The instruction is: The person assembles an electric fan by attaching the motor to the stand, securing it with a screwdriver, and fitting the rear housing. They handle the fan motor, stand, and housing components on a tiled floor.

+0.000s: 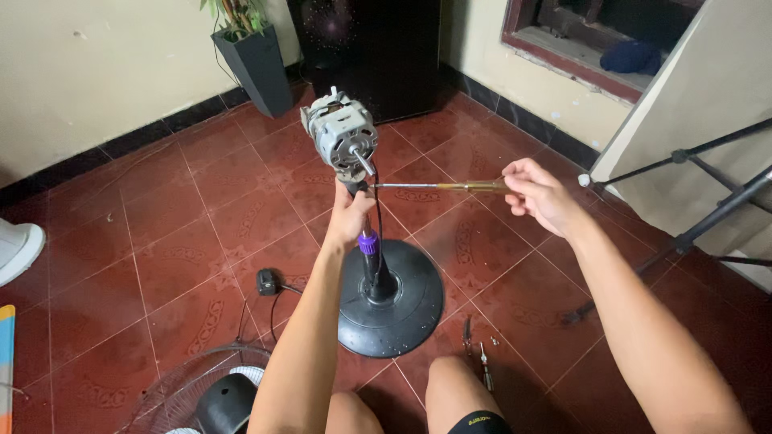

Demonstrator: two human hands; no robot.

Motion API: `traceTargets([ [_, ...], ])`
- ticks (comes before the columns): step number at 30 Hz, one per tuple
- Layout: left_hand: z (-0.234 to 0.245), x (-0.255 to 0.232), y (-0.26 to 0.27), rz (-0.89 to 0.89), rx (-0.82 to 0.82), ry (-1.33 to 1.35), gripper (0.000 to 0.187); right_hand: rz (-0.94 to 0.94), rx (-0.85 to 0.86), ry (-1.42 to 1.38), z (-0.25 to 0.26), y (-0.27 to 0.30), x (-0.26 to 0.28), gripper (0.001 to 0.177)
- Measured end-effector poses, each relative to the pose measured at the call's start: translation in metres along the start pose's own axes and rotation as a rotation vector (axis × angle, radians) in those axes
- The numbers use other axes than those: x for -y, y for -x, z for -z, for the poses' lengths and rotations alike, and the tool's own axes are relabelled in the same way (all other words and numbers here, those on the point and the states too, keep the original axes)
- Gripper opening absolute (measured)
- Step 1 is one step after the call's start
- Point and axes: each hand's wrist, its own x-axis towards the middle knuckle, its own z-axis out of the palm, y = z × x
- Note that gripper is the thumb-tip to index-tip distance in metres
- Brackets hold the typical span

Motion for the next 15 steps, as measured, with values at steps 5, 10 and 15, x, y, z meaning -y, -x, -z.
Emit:
traceTargets([
  [5,-0.0029,-0.0007,0.0058,-0.023,0.008,0.021,0.06,-0.033,-0.056,0.194,-0.0013,-0.0001,-0.0005,0.02],
  [10,-0.003,0.0006,0.0056,-0.095,0.051,0.03,0.052,-0.01,0.039,0.016,0.0018,0.0023,-0.0035,0.013],
  [15,-0.0044,0.0017,0.0052,-0.056,0.01,0.022,0.056,-0.066,-0.02,0.079,0.0009,0.0001,-0.0032,0.023],
])
